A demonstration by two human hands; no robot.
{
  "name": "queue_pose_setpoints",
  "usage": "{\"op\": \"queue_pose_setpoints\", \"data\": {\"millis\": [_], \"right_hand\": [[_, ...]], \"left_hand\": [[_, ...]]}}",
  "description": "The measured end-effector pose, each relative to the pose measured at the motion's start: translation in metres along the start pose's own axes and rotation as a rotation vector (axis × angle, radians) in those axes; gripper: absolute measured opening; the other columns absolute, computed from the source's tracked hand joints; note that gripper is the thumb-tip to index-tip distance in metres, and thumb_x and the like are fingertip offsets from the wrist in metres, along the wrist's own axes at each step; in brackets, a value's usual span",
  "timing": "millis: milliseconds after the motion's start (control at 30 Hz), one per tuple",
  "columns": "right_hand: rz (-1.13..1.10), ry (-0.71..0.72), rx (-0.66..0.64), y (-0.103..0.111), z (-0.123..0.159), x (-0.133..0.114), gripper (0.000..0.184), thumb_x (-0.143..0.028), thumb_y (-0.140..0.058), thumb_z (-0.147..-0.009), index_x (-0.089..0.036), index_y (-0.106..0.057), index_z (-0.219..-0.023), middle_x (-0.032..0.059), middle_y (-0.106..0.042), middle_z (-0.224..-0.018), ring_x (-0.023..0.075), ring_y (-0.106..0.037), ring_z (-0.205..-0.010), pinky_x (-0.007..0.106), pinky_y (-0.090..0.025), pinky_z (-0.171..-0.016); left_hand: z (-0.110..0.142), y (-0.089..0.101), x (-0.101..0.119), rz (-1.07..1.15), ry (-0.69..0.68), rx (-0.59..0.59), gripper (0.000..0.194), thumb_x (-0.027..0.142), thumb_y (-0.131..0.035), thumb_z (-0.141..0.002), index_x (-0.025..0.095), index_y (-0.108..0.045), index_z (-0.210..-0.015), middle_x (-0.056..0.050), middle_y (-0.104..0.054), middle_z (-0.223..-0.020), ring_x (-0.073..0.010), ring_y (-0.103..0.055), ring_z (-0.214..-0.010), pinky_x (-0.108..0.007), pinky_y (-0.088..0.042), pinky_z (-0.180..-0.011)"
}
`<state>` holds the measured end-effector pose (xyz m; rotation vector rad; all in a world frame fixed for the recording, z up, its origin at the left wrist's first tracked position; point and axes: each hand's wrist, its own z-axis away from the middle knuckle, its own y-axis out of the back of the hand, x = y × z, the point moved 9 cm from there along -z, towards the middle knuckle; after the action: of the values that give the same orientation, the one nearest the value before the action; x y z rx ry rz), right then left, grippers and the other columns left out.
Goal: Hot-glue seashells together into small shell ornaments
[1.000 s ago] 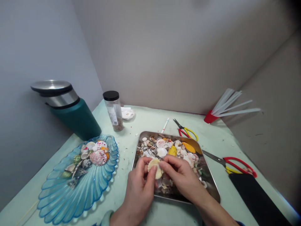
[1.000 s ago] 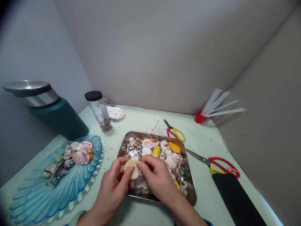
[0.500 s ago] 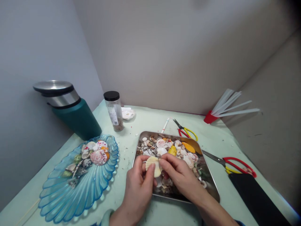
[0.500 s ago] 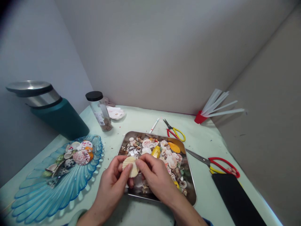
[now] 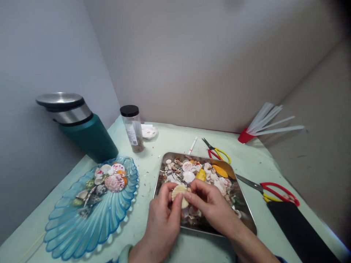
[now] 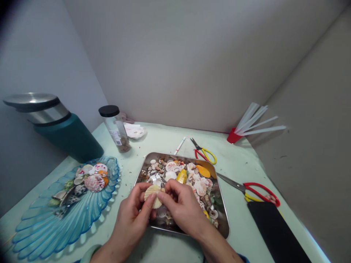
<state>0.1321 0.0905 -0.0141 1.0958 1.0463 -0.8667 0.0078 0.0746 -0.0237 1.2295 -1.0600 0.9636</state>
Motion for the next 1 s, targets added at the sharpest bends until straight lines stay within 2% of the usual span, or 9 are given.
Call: {"op": "queue_pose_setpoints", "data": {"millis": [133, 433, 633, 767, 867, 933, 1000], "right_hand": [[-0.004, -0.006, 0.006, 0.0, 0.0, 0.001, 0.029, -0.042, -0.057, -0.085, -0.021, -0.045, -0.069, -0.0047, -0.043, -0.06, 0.012, -0.042, -0.056, 0.024, -0.031, -0.051], [-0.095, 0.028, -0.066, -0.005, 0.002, -0.004, 0.027, -0.046, -0.051, -0.09, -0.02, -0.053, -0.083, -0.0049, -0.045, -0.068, 0.0111, -0.041, -0.062, 0.023, -0.033, -0.056], [-0.027, 0.038, -0.039, -0.004, 0.003, -0.004, 0.031, -0.043, -0.056, -0.087, -0.02, -0.046, -0.07, -0.0055, -0.041, -0.063, 0.0111, -0.038, -0.06, 0.024, -0.031, -0.055], [-0.074, -0.006, -0.009, 0.0, 0.001, -0.001, 0.032, -0.043, -0.053, -0.088, -0.02, -0.043, -0.067, -0.0059, -0.04, -0.06, 0.0109, -0.037, -0.056, 0.024, -0.029, -0.052], [-0.14, -0.012, 0.01, 0.003, 0.0, -0.001, 0.033, -0.043, -0.053, -0.087, -0.021, -0.041, -0.066, -0.0061, -0.039, -0.06, 0.0107, -0.036, -0.056, 0.024, -0.029, -0.051], [-0.149, -0.01, 0.004, 0.003, 0.0, -0.001, 0.033, -0.043, -0.054, -0.086, -0.021, -0.041, -0.065, -0.0062, -0.039, -0.059, 0.0106, -0.035, -0.056, 0.024, -0.028, -0.051], [-0.143, -0.01, -0.002, 0.002, 0.0, 0.0, 0.034, -0.044, -0.055, -0.086, -0.021, -0.042, -0.065, -0.0063, -0.039, -0.06, 0.0106, -0.035, -0.056, 0.024, -0.028, -0.052]], "left_hand": [[-0.001, -0.001, 0.0, 0.022, 0.002, -0.008, 0.021, 0.039, -0.048, -0.091, 0.02, -0.05, -0.102, 0.004, -0.058, -0.061, -0.014, -0.056, -0.052, -0.023, -0.041, -0.05], [-0.004, -0.002, -0.001, 0.272, 0.112, -0.033, 0.032, 0.042, -0.05, -0.089, 0.019, -0.044, -0.11, 0.005, -0.056, -0.063, -0.0116, -0.052, -0.049, -0.021, -0.041, -0.046], [-0.003, -0.001, -0.002, 0.232, 0.11, -0.02, 0.031, 0.043, -0.049, -0.09, 0.019, -0.046, -0.111, 0.004, -0.055, -0.064, -0.0108, -0.05, -0.048, -0.02, -0.039, -0.045], [0.0, 0.003, 0.012, 0.062, -0.062, 0.006, 0.035, 0.037, -0.051, -0.09, 0.02, -0.048, -0.121, -0.002, -0.062, -0.08, -0.0141, -0.056, -0.062, -0.023, -0.045, -0.055], [0.002, 0.005, 0.021, -0.038, -0.178, 0.015, 0.046, 0.033, -0.059, -0.086, 0.021, -0.049, -0.129, -0.009, -0.064, -0.105, -0.0168, -0.059, -0.073, -0.027, -0.048, -0.062], [0.001, 0.006, 0.022, -0.071, -0.204, 0.015, 0.05, 0.033, -0.061, -0.084, 0.023, -0.049, -0.131, -0.011, -0.06, -0.12, -0.0183, -0.061, -0.078, -0.028, -0.049, -0.065], [0.0, 0.004, 0.02, -0.073, -0.197, -0.006, 0.049, 0.033, -0.059, -0.085, 0.023, -0.048, -0.132, -0.011, -0.058, -0.125, -0.0189, -0.061, -0.081, -0.03, -0.05, -0.068]]}}
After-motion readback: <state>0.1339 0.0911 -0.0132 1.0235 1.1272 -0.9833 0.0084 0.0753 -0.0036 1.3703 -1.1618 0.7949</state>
